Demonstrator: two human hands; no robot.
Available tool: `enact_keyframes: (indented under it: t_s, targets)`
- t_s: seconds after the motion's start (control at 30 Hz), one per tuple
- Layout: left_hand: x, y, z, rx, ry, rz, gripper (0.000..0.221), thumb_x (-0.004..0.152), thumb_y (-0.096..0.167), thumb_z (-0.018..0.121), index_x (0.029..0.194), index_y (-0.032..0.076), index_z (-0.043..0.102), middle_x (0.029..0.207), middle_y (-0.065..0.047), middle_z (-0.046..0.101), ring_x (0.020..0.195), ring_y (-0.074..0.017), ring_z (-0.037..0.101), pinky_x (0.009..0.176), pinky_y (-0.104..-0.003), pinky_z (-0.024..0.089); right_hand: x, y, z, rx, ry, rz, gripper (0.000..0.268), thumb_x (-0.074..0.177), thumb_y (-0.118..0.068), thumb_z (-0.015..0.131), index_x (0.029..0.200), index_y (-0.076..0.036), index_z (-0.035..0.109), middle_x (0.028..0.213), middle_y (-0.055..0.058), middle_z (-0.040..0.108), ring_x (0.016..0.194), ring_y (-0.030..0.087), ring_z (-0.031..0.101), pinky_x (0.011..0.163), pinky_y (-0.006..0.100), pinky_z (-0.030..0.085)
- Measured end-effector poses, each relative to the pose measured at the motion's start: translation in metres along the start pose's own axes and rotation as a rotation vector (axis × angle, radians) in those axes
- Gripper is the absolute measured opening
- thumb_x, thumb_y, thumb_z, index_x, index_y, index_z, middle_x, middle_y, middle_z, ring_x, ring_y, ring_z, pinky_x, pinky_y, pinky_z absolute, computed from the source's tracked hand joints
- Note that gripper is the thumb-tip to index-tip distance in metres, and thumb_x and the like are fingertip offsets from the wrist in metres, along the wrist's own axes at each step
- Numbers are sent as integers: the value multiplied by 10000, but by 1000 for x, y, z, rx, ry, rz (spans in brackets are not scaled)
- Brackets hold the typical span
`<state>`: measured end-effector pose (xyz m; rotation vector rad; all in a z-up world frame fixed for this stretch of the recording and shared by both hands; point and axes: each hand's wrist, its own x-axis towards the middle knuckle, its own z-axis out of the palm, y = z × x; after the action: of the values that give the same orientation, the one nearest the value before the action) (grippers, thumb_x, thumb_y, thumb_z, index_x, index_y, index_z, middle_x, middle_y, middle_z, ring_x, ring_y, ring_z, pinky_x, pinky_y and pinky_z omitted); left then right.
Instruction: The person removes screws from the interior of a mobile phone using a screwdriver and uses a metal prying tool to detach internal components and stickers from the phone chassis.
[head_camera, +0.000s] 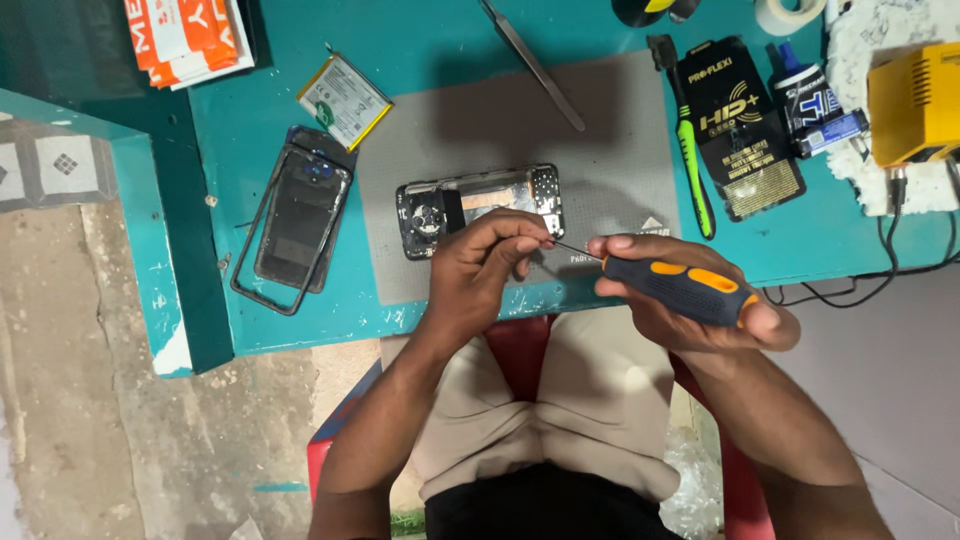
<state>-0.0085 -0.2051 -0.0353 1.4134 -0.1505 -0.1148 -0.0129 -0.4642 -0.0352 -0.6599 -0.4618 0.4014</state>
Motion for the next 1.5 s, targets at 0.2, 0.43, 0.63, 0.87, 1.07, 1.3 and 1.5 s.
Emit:
enact_keyframes:
  t_s: [0.2,0.43,0.63,0.87,1.07,1.3,1.5]
  targets:
    - [-2,4,-1,19,-15,4,158,1075,145,616,1109,40,728,1069,-36,731,757,-44,576,684,-228,527,-4,0,0,2,-11,7,971,970,-523,638,1455,270,358,1505,422,434,1528,480,350,1252,535,414]
    - [-1,4,0,42,-24,-17,172,1069,172,626,1118,46,733,1022,-21,733,744,-38,561,660,-220,503,0,1,-1,11,-49,20,930,995,-489,620,1468,261,338,1531,423,399,1573,489,314,1265,540,391]
    - [0,5,0,167,-3,42,160,1053,152,637,1115,36,729,1059,-40,733,762,-59,592,656,-230,512,-4,5,-7,12,-42,7,913,999,-488,602,1461,256,345,1528,419,405,1568,499,315,1273,567,374]
    - [5,15,9,492,129,404,88,1056,75,674,1134,42,695,1176,-73,699,991,-188,703,850,-316,575,44,26,0,-295,-43,-452,586,1024,-248,640,1367,137,361,1352,346,521,1315,456,573,1064,514,526]
    - [29,21,7,837,241,457,122,985,94,711,1105,77,727,1313,-73,653,1164,-276,618,962,-410,416,88,9,26,-1322,136,-614,1000,934,249,799,1613,-199,217,1279,205,613,1085,324,749,938,384,667]
    - [35,14,5,942,207,435,385,903,-42,630,1248,96,731,1447,-77,549,1341,-311,481,1085,-463,359,99,19,4,-1204,212,-483,859,1069,180,773,1616,-181,218,1157,183,716,1088,190,749,967,286,652]
    - [36,9,5,1042,153,405,533,768,-124,591,1256,50,719,1533,-103,445,1422,-351,394,1154,-529,291,101,26,-1,-1328,199,-506,801,1043,175,782,1569,-128,260,1110,196,724,1041,215,759,934,297,666]
